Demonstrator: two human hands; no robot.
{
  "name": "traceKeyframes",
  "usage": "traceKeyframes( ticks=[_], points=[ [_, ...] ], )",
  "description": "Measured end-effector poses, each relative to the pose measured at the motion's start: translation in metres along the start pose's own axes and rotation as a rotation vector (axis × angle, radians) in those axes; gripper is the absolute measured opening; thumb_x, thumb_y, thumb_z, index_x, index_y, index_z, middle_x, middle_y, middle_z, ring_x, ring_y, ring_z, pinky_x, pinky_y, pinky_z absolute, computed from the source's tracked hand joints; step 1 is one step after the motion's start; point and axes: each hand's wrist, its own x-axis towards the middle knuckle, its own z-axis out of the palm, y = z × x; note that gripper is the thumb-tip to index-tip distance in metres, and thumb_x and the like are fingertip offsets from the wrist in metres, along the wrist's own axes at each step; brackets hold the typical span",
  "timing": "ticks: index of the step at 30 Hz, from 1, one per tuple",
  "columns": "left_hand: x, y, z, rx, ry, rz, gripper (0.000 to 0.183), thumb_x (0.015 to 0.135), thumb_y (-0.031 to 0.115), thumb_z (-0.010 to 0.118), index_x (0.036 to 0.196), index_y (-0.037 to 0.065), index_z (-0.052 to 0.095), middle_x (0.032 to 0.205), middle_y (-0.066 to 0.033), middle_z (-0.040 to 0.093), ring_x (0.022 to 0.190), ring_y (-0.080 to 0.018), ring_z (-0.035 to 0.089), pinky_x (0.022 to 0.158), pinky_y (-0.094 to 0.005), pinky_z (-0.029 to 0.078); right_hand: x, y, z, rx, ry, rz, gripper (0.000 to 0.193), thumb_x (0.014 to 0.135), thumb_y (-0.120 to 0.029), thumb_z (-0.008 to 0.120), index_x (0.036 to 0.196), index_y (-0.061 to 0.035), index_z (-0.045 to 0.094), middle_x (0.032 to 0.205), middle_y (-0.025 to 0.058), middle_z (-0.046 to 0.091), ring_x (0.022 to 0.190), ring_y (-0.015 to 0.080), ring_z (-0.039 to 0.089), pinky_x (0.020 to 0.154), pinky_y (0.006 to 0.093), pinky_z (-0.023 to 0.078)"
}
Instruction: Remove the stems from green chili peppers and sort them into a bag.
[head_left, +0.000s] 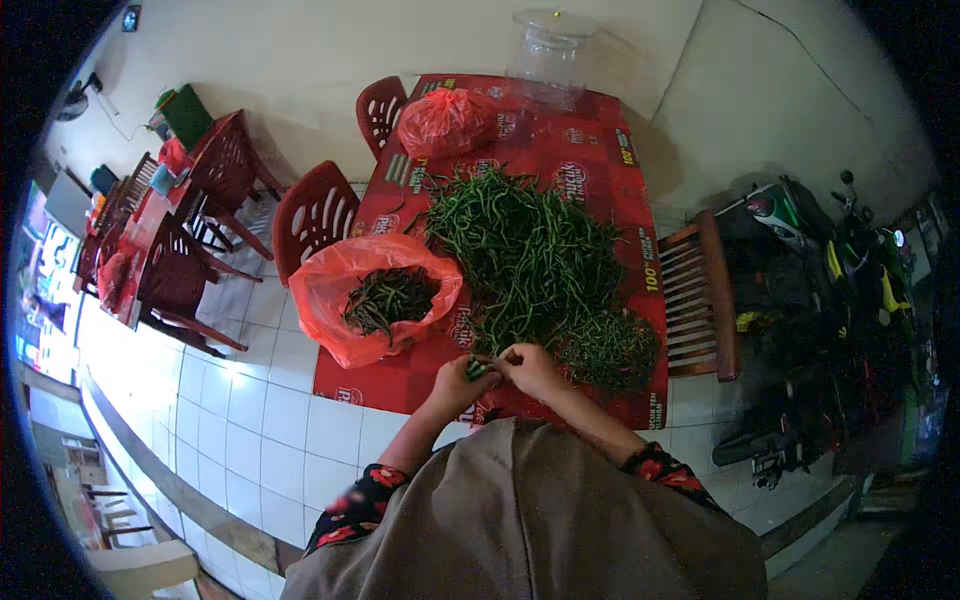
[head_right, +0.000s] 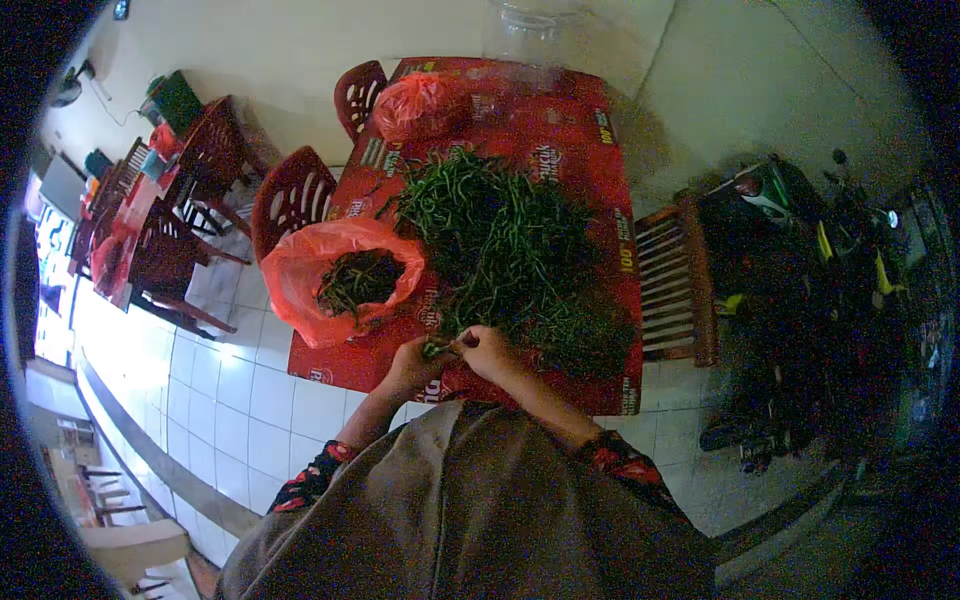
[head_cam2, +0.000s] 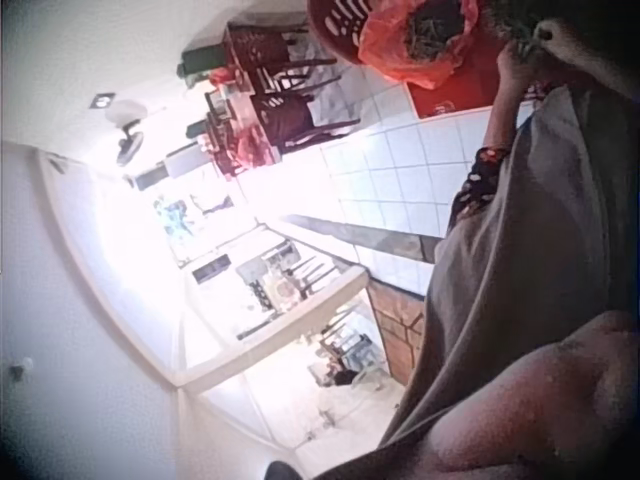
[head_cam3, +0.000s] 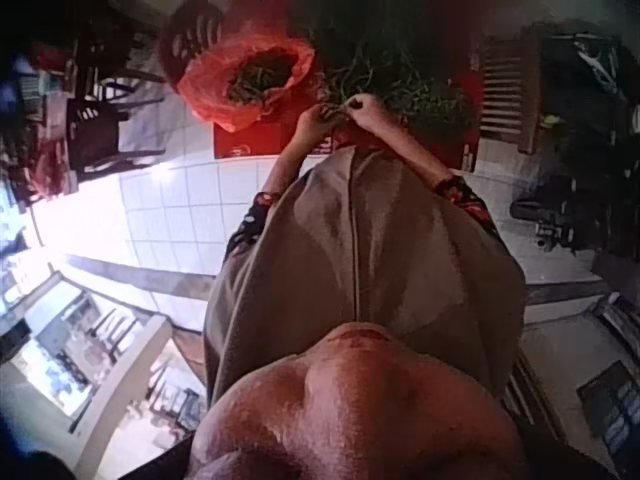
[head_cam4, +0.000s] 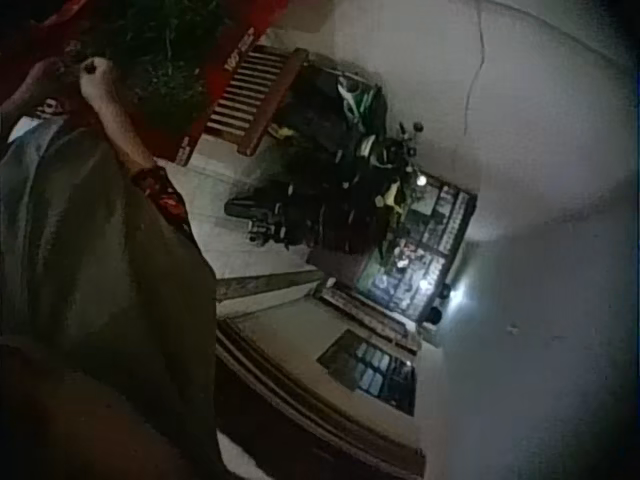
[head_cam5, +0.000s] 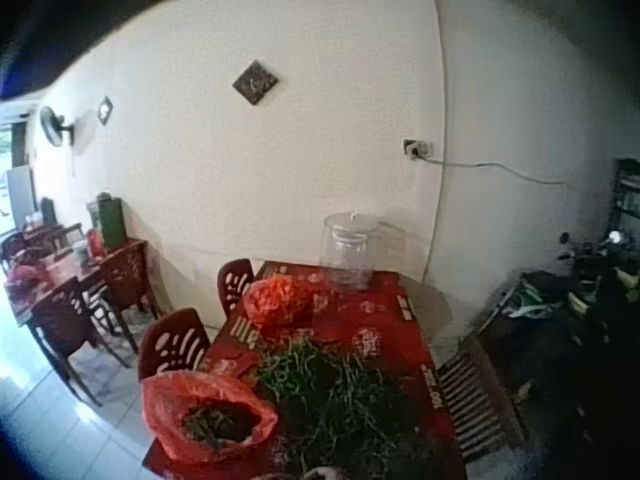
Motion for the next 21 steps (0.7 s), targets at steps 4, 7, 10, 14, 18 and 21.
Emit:
traceKeyframes(
  ticks=[4, 7, 10, 14, 18, 21],
  points=[
    [0.001, 0.009, 0.014, 0.153, -0.136, 0.074, 0.023, 0.071, 0.019, 0.065, 0.091, 0.006, 0.061, 0.075, -0.0164, 0.061, 0.072, -0.0237, 0.062, 0.063, -0.0344, 0.047, -0.025, 0.01, -0.019, 0.132, -0.03, 0.031, 0.015, 0.079, -0.017, 0.062, 0.077, -0.0027, 0.061, 0.065, 0.0007, 0.058, 0.058, 0.0076, 0.052, 0.053, 0.0242, 0.041],
    [-0.001, 0.022, 0.02, 0.22, -0.288, 0.146, 0.022, 0.071, 0.013, 0.066, 0.091, 0.004, 0.061, 0.078, -0.0114, 0.062, 0.071, -0.0172, 0.059, 0.063, -0.031, 0.047, -0.039, 0.024, -0.027, 0.41, -0.114, 0.342, 0.011, 0.081, -0.013, 0.06, 0.08, -0.0021, 0.061, 0.068, -0.0002, 0.056, 0.06, 0.0076, 0.05, 0.055, 0.0236, 0.041],
    [-0.003, 0.019, 0.028, 0.174, -0.352, 0.193, 0.021, 0.074, 0.009, 0.065, 0.092, 0.002, 0.059, 0.079, -0.0057, 0.061, 0.069, -0.0101, 0.055, 0.062, -0.027, 0.046, -0.047, 0.042, -0.031, 0.646, -0.109, 0.337, 0.014, 0.076, -0.019, 0.065, 0.083, -0.0072, 0.063, 0.06, 0.003, 0.057, 0.052, 0.0099, 0.051, 0.051, 0.0255, 0.043],
    [-0.007, 0.044, 0.031, -0.295, -0.227, -0.044, 0.015, 0.081, 0.014, 0.058, 0.09, 0.003, 0.059, 0.07, -0.0018, 0.056, 0.059, -0.0088, 0.052, 0.051, -0.0239, 0.041, -0.036, 0.049, -0.058, 0.395, 0.031, 0.339, 0.023, 0.073, -0.015, 0.067, 0.092, -0.003, 0.061, 0.08, 0.0069, 0.062, 0.072, 0.0153, 0.058, 0.066, 0.0299, 0.047],
    [0.006, 0.047, 0.003, -0.607, -0.176, -0.312, 0.017, 0.087, 0.021, 0.05, 0.092, 0.005, 0.054, 0.072, -0.0001, 0.053, 0.062, -0.0095, 0.05, 0.056, -0.0254, 0.043, -0.014, 0.078, -0.068, -0.371, 0.316, 0.152, 0.025, 0.071, -0.011, 0.065, 0.093, -0.0013, 0.06, 0.089, 0.0112, 0.061, 0.082, 0.0227, 0.059, 0.071, 0.0323, 0.047],
    [0.017, 0.038, -0.018, -0.988, 0.005, -0.289, 0.018, 0.088, 0.021, 0.048, 0.093, 0.005, 0.052, 0.078, -0.0036, 0.055, 0.064, -0.0146, 0.052, 0.062, -0.0304, 0.047, 0.013, 0.062, -0.062, -0.463, 0.41, 0.096, 0.031, 0.069, -0.015, 0.067, 0.096, -0.0024, 0.059, 0.097, 0.0145, 0.06, 0.091, 0.0283, 0.057, 0.079, 0.0358, 0.046]
  ],
)
